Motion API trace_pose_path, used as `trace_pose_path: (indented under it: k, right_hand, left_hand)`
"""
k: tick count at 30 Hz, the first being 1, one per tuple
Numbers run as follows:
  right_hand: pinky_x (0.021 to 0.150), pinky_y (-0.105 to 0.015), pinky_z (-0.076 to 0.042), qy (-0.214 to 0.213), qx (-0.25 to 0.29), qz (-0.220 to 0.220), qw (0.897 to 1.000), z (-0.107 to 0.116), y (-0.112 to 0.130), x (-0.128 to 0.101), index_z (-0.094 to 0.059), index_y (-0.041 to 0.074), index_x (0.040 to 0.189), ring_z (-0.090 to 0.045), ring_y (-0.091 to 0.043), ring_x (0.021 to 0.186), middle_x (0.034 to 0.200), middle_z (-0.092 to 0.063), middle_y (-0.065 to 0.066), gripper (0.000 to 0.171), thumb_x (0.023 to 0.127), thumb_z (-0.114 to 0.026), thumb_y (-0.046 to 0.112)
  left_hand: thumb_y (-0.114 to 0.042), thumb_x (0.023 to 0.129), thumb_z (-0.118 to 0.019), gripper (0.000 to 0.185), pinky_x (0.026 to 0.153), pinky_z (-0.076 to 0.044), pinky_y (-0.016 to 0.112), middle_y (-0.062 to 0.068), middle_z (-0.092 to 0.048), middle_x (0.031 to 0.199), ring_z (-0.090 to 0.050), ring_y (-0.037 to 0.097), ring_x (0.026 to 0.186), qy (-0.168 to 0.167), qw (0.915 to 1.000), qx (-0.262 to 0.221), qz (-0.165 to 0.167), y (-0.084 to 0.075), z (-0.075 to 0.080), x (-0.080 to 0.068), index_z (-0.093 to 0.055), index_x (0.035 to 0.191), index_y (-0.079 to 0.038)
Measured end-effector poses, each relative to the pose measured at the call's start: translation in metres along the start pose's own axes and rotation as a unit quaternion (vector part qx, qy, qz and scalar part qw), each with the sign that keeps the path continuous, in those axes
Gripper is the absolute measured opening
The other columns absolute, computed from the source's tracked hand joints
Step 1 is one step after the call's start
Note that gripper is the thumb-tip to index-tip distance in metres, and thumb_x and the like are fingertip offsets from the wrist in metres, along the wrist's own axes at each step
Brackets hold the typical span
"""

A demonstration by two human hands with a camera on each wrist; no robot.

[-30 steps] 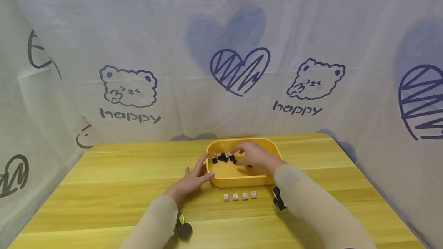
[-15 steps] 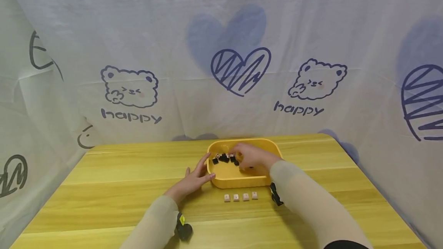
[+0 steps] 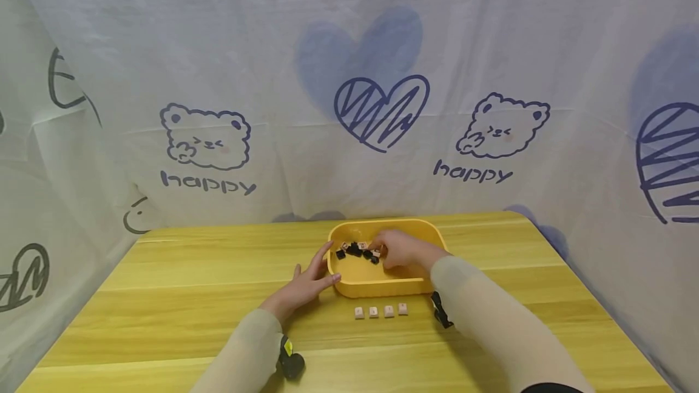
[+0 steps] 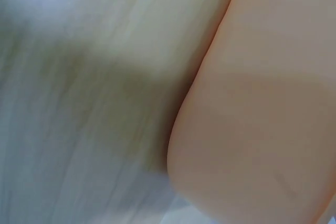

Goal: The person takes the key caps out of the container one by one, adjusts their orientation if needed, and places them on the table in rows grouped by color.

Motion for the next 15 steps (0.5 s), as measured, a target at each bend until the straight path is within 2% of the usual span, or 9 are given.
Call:
trace_pose_path:
  k: [5, 9, 15]
  right_hand:
    - [0.073, -0.028, -0.054, 0.001, -0.001, 0.013, 1.000, 0.001, 0.001, -0.005, -0.071, -0.002, 0.110, -0.061, -0.013, 0.080, 0.093, -0.065, -0.004, 0.036, 0.074, -0.074, -0.005]
    - [0.070, -0.026, -0.053, 0.000, -0.004, 0.015, 1.000, 0.001, 0.003, -0.009, -0.075, 0.004, 0.098, -0.059, -0.009, 0.075, 0.085, -0.064, 0.000, 0.020, 0.079, -0.075, -0.002]
    - [0.067, -0.024, -0.052, -0.004, -0.010, 0.024, 1.000, 0.002, 0.007, -0.018, -0.073, 0.006, 0.090, -0.057, -0.008, 0.073, 0.083, -0.064, 0.002, 0.014, 0.079, -0.073, -0.003]
  left_hand:
    - [-0.048, 0.096, -0.057, 0.080, 0.108, 0.020, 0.059, 0.016, -0.030, 0.155, -0.027, 0.031, 0.143, -0.001, 1.0000, -0.007, 0.000, 0.000, -0.001, 0.000, -0.010, 0.158, -0.030]
    - [-0.047, 0.097, -0.057, 0.079, 0.109, 0.019, 0.058, 0.016, -0.029, 0.156, -0.026, 0.030, 0.143, -0.001, 0.9999, -0.010, 0.003, 0.000, -0.001, -0.001, -0.010, 0.158, -0.031]
    - [-0.050, 0.096, -0.057, 0.080, 0.109, 0.020, 0.057, 0.015, -0.028, 0.156, -0.024, 0.029, 0.144, 0.000, 1.0000, -0.008, 0.004, -0.001, -0.001, -0.001, -0.009, 0.158, -0.031]
Point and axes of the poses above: each hand's wrist, its own x-axis towards the middle knuckle, its own z-axis out of the back of the hand, y = z × x, the point moved 1 cm from there along x, towards the middle knuckle
